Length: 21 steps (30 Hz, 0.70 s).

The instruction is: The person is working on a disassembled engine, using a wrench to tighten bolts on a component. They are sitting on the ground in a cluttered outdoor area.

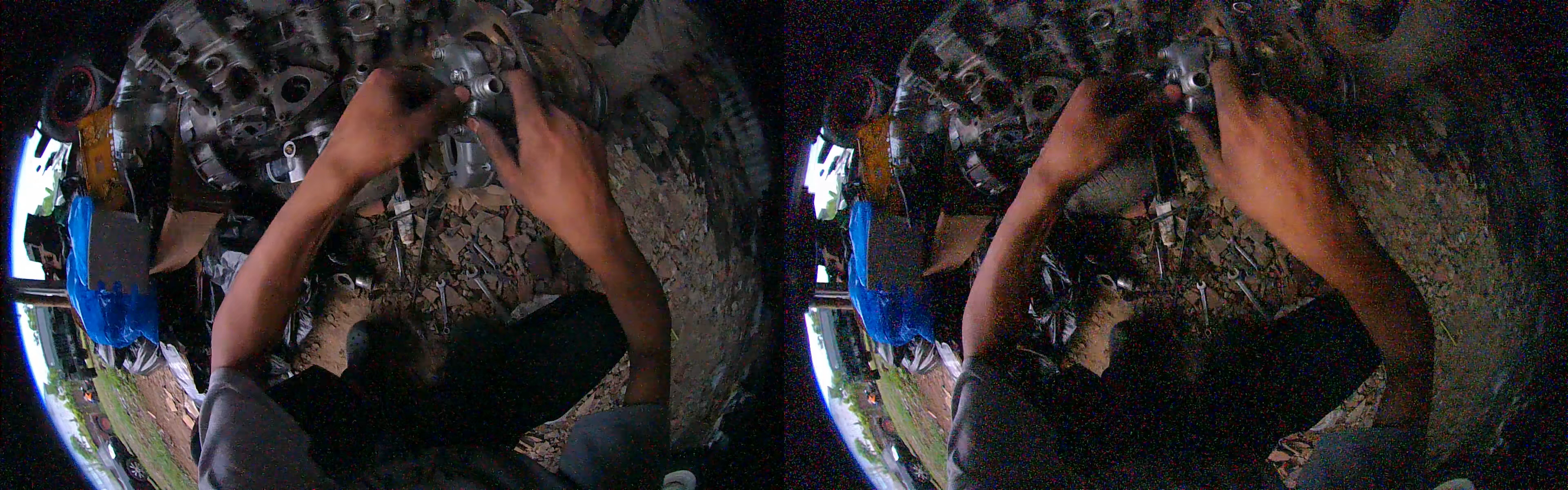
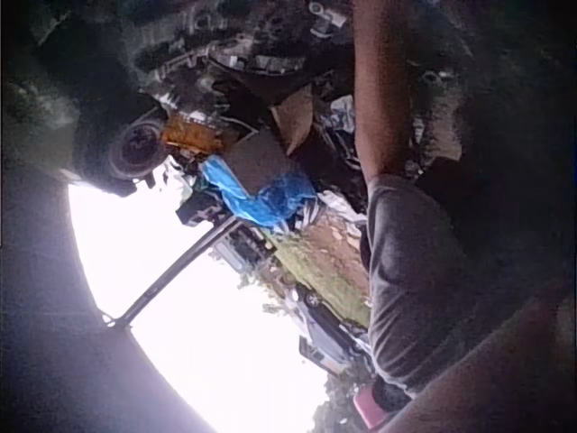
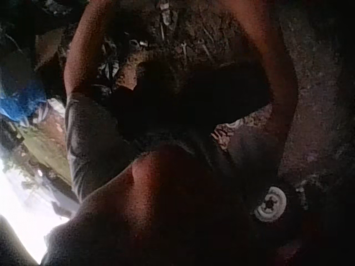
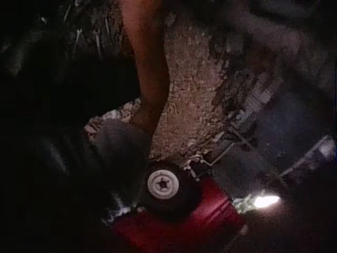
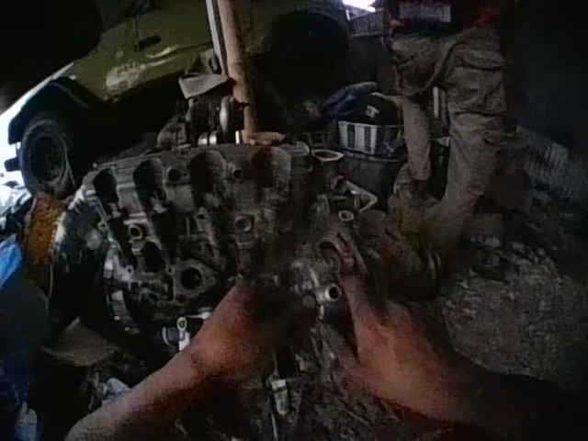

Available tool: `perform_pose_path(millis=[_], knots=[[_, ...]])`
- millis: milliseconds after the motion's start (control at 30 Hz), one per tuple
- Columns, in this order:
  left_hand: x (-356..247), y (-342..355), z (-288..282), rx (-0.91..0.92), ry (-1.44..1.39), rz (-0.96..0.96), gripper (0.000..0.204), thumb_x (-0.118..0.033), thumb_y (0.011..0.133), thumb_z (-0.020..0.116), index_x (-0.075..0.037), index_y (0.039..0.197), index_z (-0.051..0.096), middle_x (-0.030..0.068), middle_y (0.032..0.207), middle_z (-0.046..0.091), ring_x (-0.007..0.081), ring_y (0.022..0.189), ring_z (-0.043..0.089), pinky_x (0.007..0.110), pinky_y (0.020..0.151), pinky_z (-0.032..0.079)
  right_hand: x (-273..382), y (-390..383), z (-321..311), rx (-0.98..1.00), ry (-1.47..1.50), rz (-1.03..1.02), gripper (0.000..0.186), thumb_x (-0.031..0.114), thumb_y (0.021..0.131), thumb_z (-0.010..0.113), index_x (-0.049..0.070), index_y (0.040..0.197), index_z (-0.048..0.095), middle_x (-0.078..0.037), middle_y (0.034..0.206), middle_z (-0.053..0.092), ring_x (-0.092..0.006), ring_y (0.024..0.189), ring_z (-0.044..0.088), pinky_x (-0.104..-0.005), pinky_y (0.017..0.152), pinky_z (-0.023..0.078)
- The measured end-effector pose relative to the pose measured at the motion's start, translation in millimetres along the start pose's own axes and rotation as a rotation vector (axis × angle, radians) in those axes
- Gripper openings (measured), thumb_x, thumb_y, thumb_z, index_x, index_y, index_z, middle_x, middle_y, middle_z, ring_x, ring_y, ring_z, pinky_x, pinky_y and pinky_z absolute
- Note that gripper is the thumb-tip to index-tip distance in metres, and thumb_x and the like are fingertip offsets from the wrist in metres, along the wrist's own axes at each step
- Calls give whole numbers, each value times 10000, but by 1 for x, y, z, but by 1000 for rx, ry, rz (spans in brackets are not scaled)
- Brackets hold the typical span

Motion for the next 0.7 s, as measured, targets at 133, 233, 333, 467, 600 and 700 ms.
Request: perform_pose_path(millis=[133, 233, 333, 467, 600, 700], knots=[[-19, -2, -5, -77, 233, 215, 325, -313, 858, 600, 4, 830, 664, 192, 726, 633, 336, 656, 622, 411, 637, 479, 0, -1, -1, -23, -23, -24, 520, 389, 864, 564, 11, 1206, 462, -204, 681, 611, -393, 601, 612, -486, 538, 506], [-44, -17, -7, -170, 521, 627, 244, -252, 835, 606, -28, 919, 652, 184, 828, 639, 374, 746, 618, 432, 675, 496, 0, -3, 1, -51, -72, -38, 537, 420, 860, 564, 11, 1195, 476, -200, 666, 609, -392, 591, 612, -484, 537, 508], [-46, -21, 3, -154, 840, 776, 238, -220, 802, 619, -52, 971, 627, 172, 877, 627, 373, 765, 617, 442, 685, 506, -6, -9, 4, -132, -62, -85, 553, 449, 854, 565, 12, 1186, 497, -198, 652, 608, -388, 578, 610, -482, 534, 509], [-39, -17, 1, -92, 674, 612, 223, -202, 789, 632, -42, 946, 624, 171, 845, 629, 368, 794, 614, 423, 717, 507, -15, -16, 13, -78, 54, -55, 452, 386, 871, 582, 60, 1155, 450, -221, 727, 611, -430, 663, 598, -489, 567, 480], [-26, 0, 1, 78, 223, 13, 316, -306, 904, 575, -8, 987, 638, 173, 853, 662, 249, 751, 617, 390, 684, 459, -18, -26, 19, 60, 43, 19, 431, 402, 864, 586, 22, 1059, 529, -230, 747, 609, -428, 686, 597, -484, 614, 486], [-24, -8, 1, 8, -14, 159, 356, -327, 917, 550, 19, 904, 633, 160, 780, 640, 219, 694, 598, 375, 645, 453, -25, -50, 54, 509, -145, 18, 417, 394, 869, 574, -6, 986, 581, -237, 808, 617, -415, 761, 606, -484, 685, 490]])
Point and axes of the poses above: each hand's wrist, its own y-axis towards the middle knuckle, its own z-axis out of the palm, x = y × z, the point moved 10 cm from there along y, towards the middle knuckle
